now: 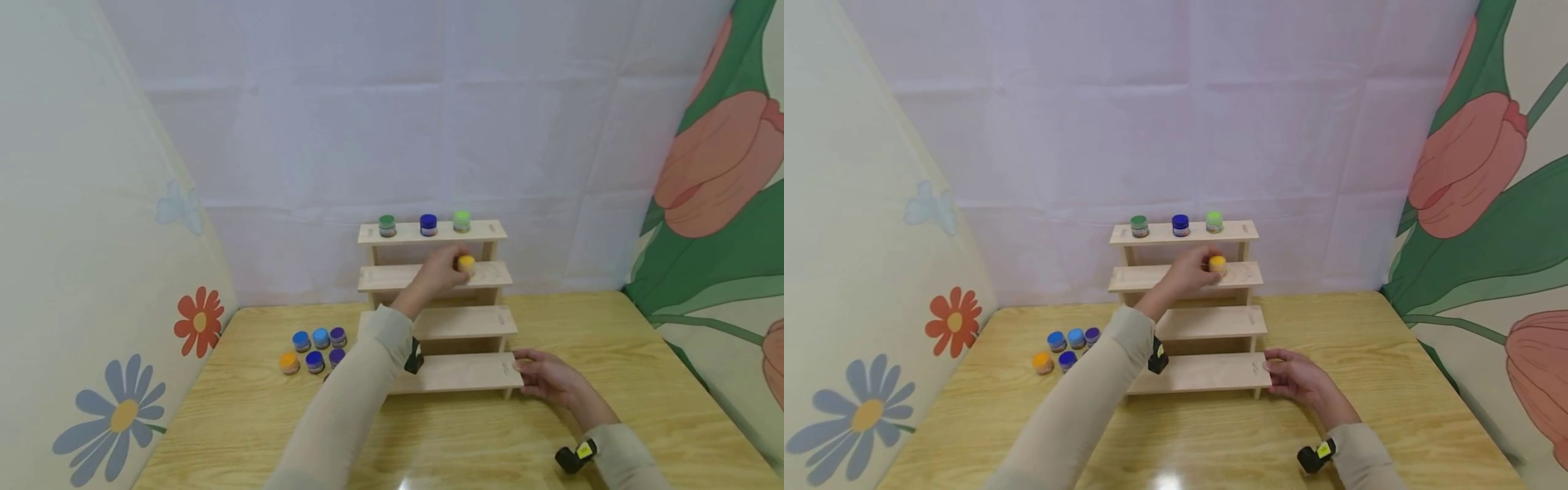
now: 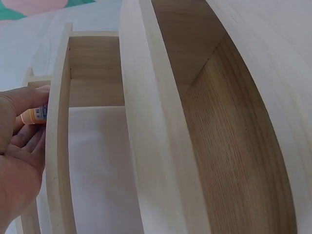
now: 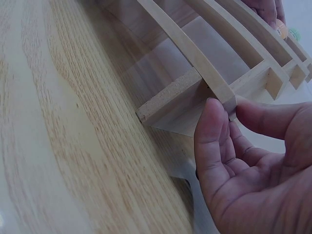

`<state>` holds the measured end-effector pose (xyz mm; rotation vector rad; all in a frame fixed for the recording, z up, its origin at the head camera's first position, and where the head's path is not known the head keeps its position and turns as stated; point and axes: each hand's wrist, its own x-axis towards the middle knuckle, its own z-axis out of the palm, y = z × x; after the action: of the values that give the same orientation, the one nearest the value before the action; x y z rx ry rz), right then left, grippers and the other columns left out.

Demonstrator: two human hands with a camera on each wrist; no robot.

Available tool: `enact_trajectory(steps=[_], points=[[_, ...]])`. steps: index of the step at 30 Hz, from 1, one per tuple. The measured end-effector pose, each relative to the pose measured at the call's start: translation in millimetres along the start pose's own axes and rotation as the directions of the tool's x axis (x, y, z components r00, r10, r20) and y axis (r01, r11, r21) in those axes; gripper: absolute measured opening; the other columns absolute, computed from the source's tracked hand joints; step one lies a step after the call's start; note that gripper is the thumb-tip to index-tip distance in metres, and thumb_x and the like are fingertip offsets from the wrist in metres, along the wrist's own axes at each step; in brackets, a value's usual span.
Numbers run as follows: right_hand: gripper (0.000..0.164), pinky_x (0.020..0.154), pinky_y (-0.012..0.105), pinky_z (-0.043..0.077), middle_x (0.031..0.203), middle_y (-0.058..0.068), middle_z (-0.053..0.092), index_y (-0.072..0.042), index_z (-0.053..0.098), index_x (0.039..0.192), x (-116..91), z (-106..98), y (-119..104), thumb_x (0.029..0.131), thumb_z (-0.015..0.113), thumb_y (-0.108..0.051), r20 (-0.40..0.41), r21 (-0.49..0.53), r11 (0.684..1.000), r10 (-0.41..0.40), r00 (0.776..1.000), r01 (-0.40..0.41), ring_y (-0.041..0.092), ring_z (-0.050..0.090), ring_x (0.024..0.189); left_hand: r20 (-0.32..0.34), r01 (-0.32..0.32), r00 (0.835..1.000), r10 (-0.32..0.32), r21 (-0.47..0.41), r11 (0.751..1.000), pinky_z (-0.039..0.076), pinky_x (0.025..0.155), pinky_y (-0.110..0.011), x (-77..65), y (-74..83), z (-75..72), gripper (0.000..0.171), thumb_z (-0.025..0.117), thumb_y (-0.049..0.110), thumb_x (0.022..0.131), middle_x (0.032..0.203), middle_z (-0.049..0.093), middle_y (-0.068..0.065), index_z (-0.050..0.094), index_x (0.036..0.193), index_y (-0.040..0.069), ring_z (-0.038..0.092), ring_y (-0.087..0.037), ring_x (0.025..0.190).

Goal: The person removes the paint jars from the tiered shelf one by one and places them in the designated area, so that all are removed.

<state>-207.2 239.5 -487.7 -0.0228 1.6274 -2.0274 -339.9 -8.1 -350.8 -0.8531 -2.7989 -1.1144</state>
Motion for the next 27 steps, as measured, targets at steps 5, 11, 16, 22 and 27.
enact_trajectory(steps=[5, 11, 16, 22, 27], points=[[0.028, 0.067, 0.022, 0.060, 0.093, 0.002, 0.072, -0.005, 0.053, 0.130, 0.3, 0.9, 0.1, 0.102, 0.056, -0.009, -0.005, 0.002, 1.000, 0.003, 1.000, -0.003, 0.011, 0.068, 0.080, -0.020, 0.015, 1.000, -0.016, -0.032, 0.999, 0.054, 0.088, -0.030, -5.5, 2.1, -4.1, 0.034, 0.074, 0.007, 0.092, 0.114, 0.067, -0.007, 0.065, 0.124, 0.007, 0.061, -0.020, 0.103], [0.024, 0.067, 0.022, 0.059, 0.093, 0.001, 0.071, -0.009, 0.056, 0.126, 0.2, 0.2, 1.7, 0.103, 0.055, -0.009, -0.007, 0.000, 1.000, -0.004, 1.000, 0.004, 0.011, 0.068, 0.081, -0.052, -0.030, 0.998, 0.026, -0.071, 0.997, 0.055, 0.089, -0.032, -17.8, 8.7, -12.9, 0.033, 0.076, 0.009, 0.091, 0.116, 0.067, -0.007, 0.067, 0.122, 0.008, 0.062, -0.021, 0.104], [0.022, 0.067, 0.022, 0.059, 0.092, 0.001, 0.072, -0.009, 0.057, 0.125, 0.6, -2.1, 2.8, 0.103, 0.054, -0.008, -0.005, 0.002, 1.000, -0.005, 1.000, 0.005, 0.011, 0.068, 0.080, -0.068, -0.055, 0.997, 0.048, -0.114, 0.992, 0.056, 0.091, -0.027, -28.9, 10.4, -18.1, 0.036, 0.077, 0.009, 0.089, 0.117, 0.068, -0.008, 0.066, 0.123, 0.007, 0.065, -0.022, 0.107], [0.022, 0.067, 0.022, 0.059, 0.092, 0.000, 0.072, -0.010, 0.058, 0.124, -0.5, -4.8, 1.8, 0.103, 0.055, -0.008, -0.003, 0.012, 1.000, -0.006, 1.000, 0.006, 0.011, 0.068, 0.079, -0.106, -0.053, 0.994, 0.038, -0.150, 0.987, 0.057, 0.092, -0.025, -45.5, 10.8, -27.0, 0.038, 0.079, 0.008, 0.087, 0.117, 0.069, -0.009, 0.066, 0.123, 0.004, 0.065, -0.023, 0.108], [0.022, 0.067, 0.022, 0.059, 0.092, 0.000, 0.072, -0.010, 0.057, 0.124, -1.1, -7.3, 1.0, 0.103, 0.055, -0.009, -0.020, 0.001, 1.000, 0.000, 1.000, 0.000, 0.011, 0.068, 0.080, -0.124, -0.041, 0.992, 0.023, -0.150, 0.988, 0.057, 0.093, -0.027, -60.4, 5.0, -36.1, 0.040, 0.079, 0.011, 0.087, 0.118, 0.069, -0.008, 0.066, 0.124, 0.005, 0.065, -0.022, 0.108]])
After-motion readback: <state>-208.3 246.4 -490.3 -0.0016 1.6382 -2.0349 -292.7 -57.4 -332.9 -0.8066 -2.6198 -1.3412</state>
